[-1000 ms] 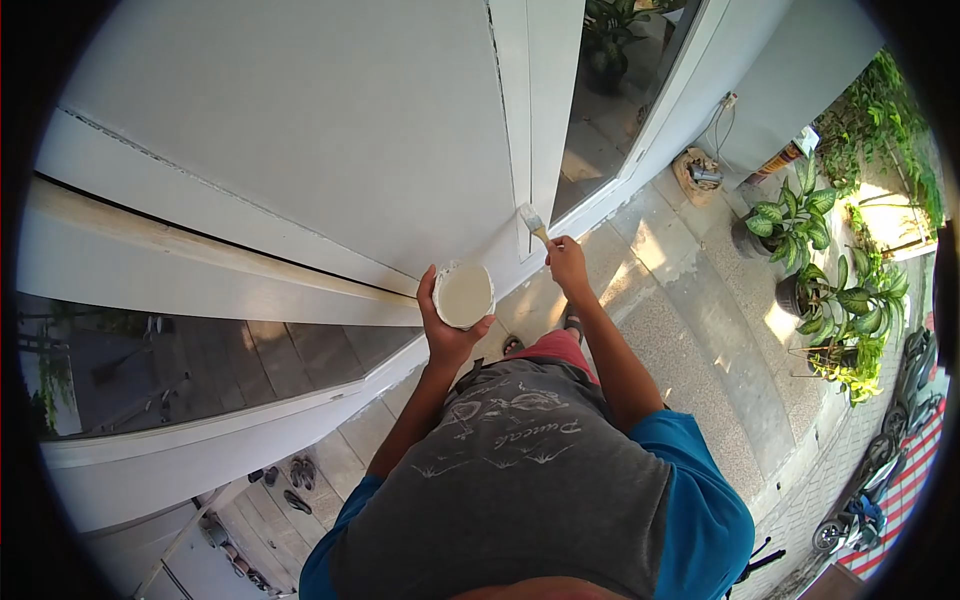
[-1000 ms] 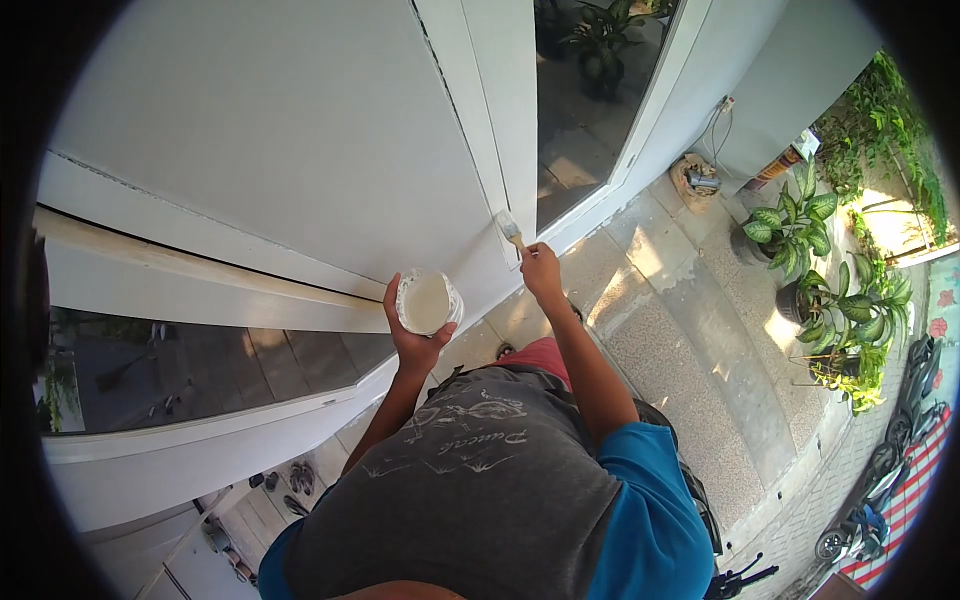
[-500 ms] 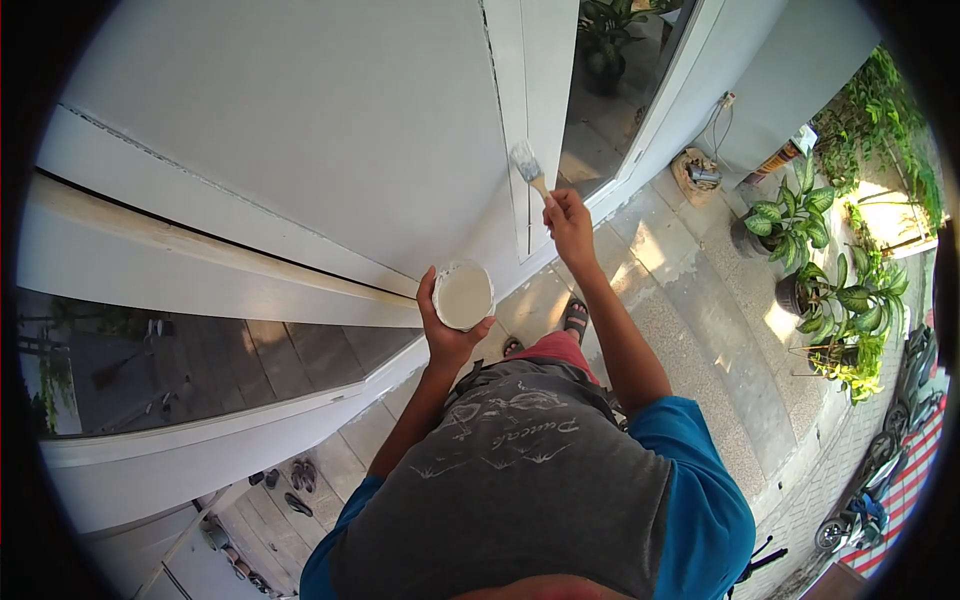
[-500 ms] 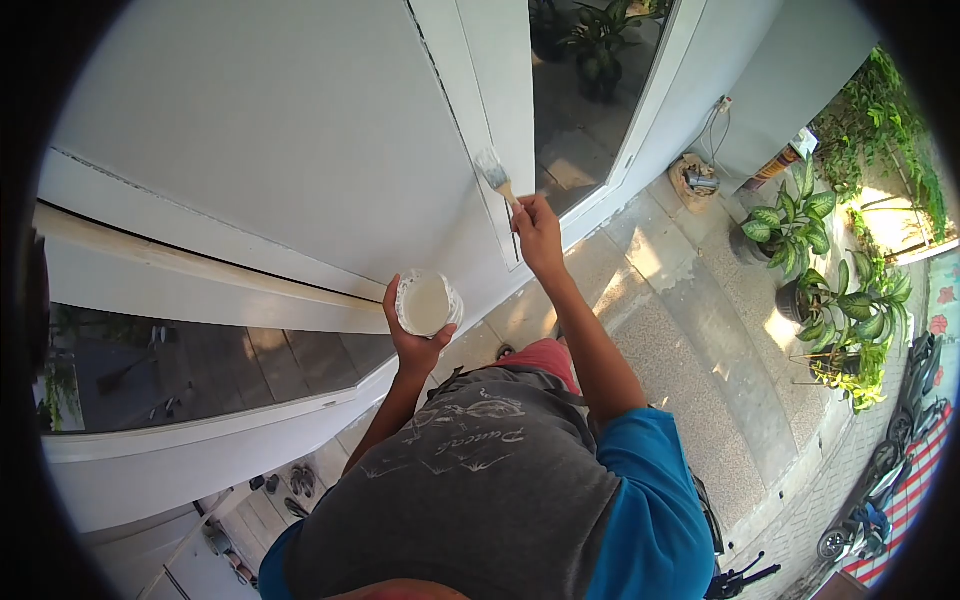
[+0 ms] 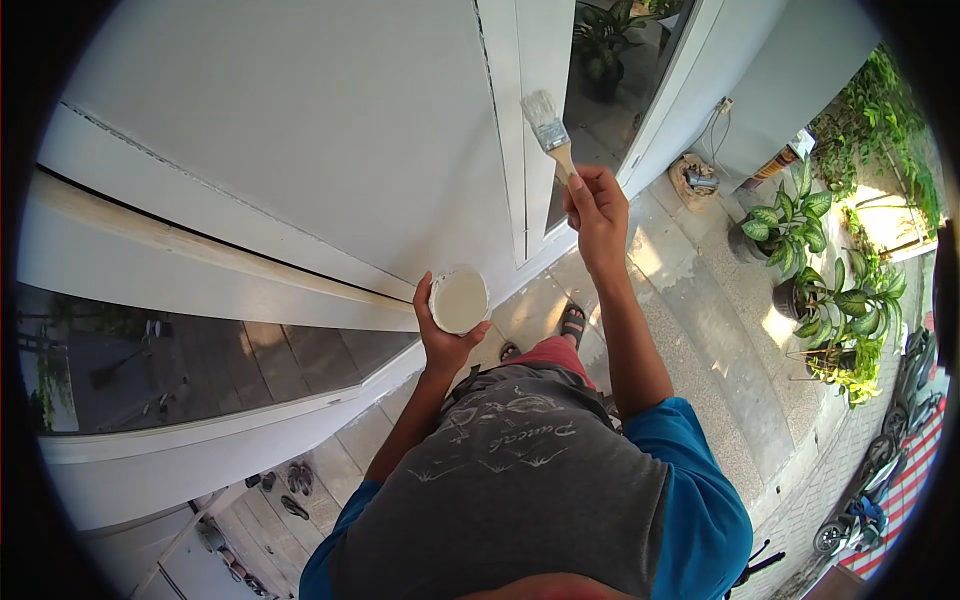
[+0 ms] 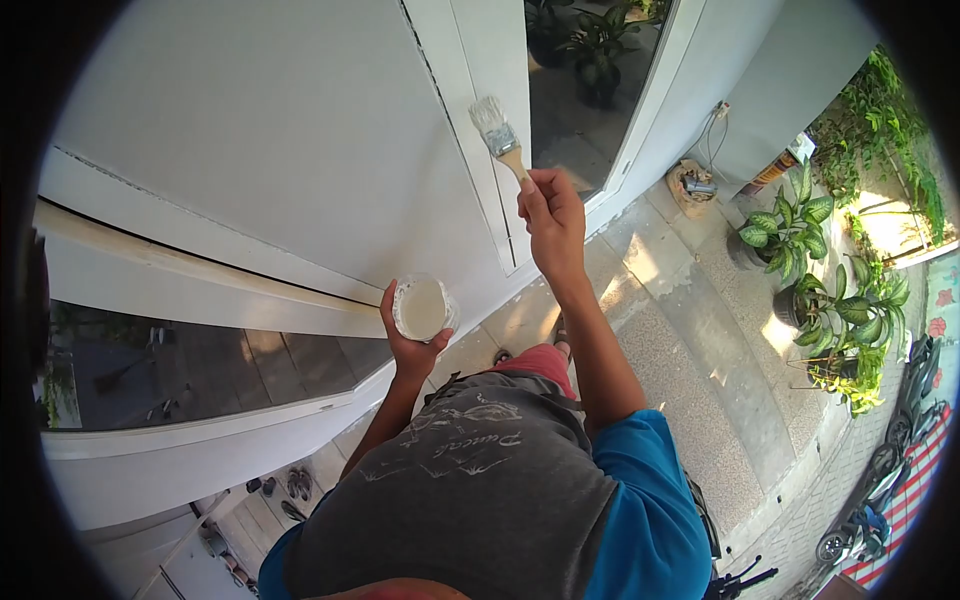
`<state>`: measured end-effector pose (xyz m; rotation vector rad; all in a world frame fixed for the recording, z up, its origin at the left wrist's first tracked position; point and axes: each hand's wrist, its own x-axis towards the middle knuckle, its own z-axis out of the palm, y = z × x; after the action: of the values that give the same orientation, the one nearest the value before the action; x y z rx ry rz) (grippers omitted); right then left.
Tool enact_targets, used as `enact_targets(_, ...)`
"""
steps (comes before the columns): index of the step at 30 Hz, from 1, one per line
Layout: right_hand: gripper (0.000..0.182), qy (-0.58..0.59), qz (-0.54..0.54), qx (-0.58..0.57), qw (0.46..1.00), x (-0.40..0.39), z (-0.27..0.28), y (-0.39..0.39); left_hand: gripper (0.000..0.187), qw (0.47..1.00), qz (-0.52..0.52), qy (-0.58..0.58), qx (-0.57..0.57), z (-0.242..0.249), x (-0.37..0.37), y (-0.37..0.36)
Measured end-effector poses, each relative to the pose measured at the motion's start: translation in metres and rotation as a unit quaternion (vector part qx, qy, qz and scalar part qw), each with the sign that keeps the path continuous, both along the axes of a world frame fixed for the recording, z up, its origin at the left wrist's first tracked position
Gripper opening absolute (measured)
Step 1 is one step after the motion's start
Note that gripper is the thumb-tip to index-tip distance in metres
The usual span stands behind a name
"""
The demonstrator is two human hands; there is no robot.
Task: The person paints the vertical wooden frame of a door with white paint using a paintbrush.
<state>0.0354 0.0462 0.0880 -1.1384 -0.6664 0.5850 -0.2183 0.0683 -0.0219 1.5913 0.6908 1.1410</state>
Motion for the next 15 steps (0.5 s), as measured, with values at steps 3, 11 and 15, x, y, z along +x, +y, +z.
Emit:
enact_targets(3, 0.015, -0.012, 0.020, -0.002, 1.000, 0.005, -0.027, 0.013, 0.110, 1.000, 0.008, 0.003, 0.011, -0.001, 0.001, 0.001)
enact_targets(11, 0.018, -0.061, 0.005, -0.366, 0.928, 0.003, -0.259, 0.010, 0.110, 0.999, 0.006, -0.001, 0.032, 0.004, 0.003, 0.000)
enact_targets(15, 0.020, -0.083, -0.041, -0.356, 0.930, 0.002, -0.203, 0.014, 0.109, 1.000, 0.008, -0.003, 0.021, 0.001, 0.003, -0.001)
